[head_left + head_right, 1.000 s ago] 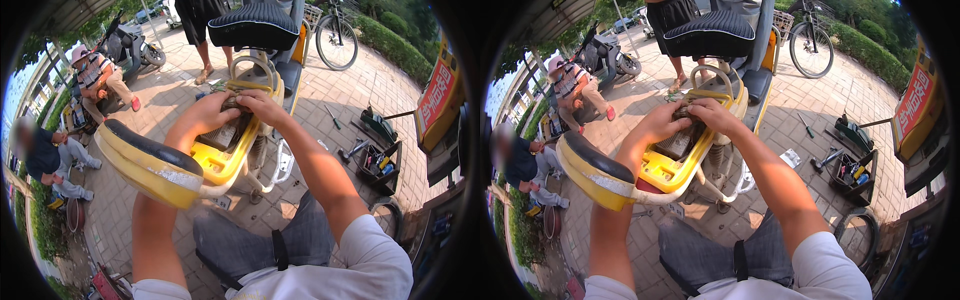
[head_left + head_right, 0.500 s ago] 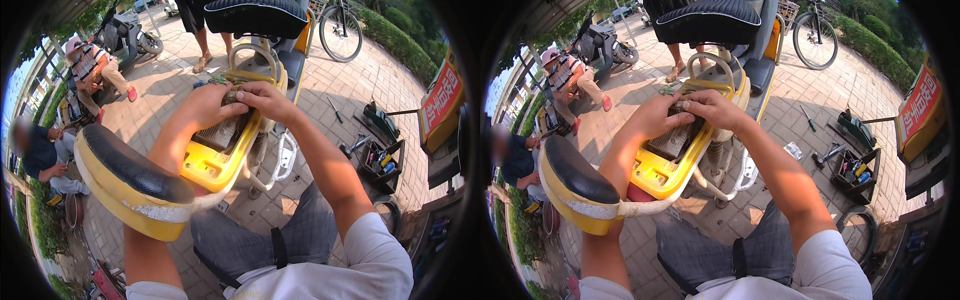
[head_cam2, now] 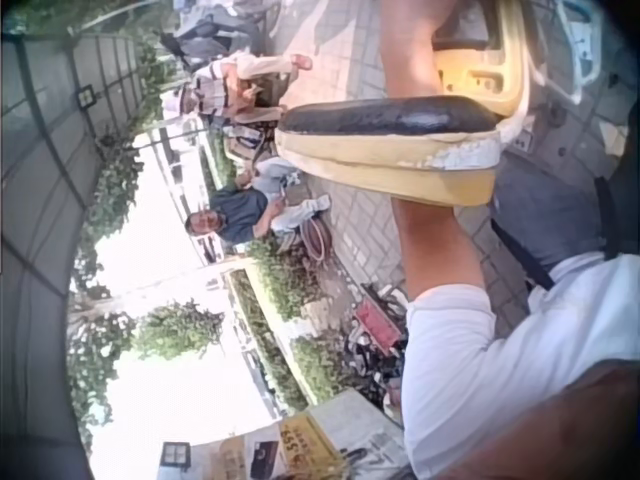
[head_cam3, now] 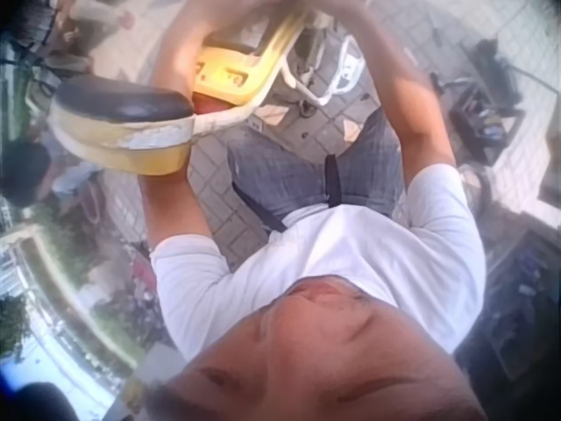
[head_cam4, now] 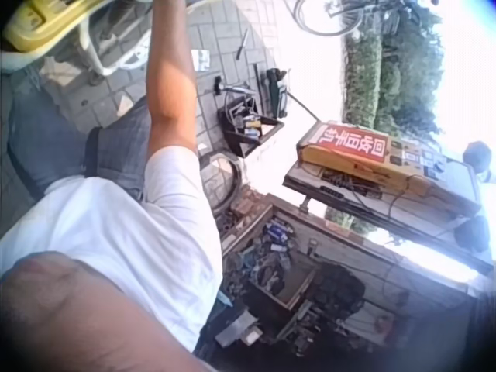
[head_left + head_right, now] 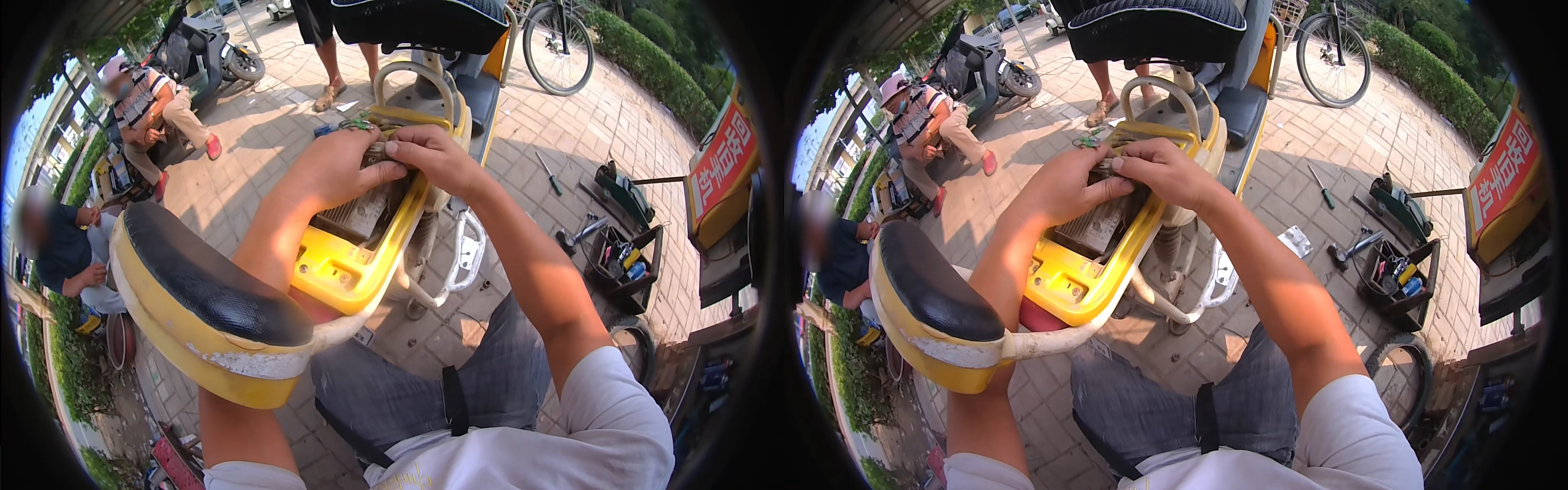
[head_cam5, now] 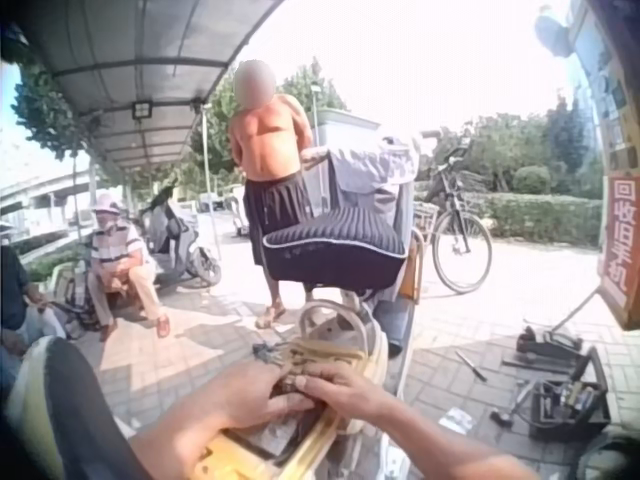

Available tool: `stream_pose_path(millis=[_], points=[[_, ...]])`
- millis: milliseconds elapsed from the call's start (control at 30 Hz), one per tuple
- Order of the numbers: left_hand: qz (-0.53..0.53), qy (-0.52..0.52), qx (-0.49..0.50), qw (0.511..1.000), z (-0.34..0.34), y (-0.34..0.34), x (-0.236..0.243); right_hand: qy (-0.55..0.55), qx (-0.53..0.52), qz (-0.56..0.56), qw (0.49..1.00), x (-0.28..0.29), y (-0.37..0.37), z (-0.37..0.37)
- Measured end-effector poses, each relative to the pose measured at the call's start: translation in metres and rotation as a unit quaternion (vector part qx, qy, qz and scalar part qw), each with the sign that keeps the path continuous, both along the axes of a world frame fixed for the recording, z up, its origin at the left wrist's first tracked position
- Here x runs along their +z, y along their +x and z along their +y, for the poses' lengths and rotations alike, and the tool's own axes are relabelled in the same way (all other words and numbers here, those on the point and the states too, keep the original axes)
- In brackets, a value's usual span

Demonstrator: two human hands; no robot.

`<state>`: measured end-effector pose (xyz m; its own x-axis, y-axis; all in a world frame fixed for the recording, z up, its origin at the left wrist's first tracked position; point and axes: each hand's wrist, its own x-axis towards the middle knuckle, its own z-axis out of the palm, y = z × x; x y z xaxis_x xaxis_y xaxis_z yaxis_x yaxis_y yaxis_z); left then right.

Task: The person removes the seat cover of a yellow scooter using a screwdriver, then uses pliers to disconnect wires from the battery. The person continues to manipulate the wiring and components under the seat.

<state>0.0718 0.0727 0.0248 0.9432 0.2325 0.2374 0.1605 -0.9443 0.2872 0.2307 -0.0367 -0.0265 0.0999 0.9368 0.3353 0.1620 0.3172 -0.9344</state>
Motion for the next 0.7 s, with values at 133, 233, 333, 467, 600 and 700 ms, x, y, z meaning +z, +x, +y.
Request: stream_pose_path(millis=[133, 233, 333, 467, 600, 700], points=[[0.047, 0.027, 0.019, 0.998, -0.007, -0.001, 0.008, 0.005, 0.032, 0.009, 0.999, -0.001, 0.003, 0.001], [0.011, 0.013, 0.0, 1.0, -0.005, 0.001, 0.003, 0.013, 0.04, 0.009, 0.999, -0.001, 0.006, 0.0], [-0.007, 0.002, 0.006, 1.0, -0.005, 0.002, -0.002, 0.007, 0.03, 0.036, 0.999, -0.001, 0.003, -0.002], [-0.03, 0.057, 0.03, 0.997, -0.007, 0.005, -0.003, 0.015, -0.016, 0.098, 0.995, -0.003, -0.002, 0.002], [-0.037, 0.091, 0.058, 0.993, -0.012, 0.013, -0.005, 0.0, -0.014, 0.147, 0.989, -0.007, 0.007, 0.003], [-0.039, 0.099, 0.075, 0.992, -0.014, 0.015, -0.006, 0.003, -0.009, 0.168, 0.986, -0.008, 0.007, 0.005]])
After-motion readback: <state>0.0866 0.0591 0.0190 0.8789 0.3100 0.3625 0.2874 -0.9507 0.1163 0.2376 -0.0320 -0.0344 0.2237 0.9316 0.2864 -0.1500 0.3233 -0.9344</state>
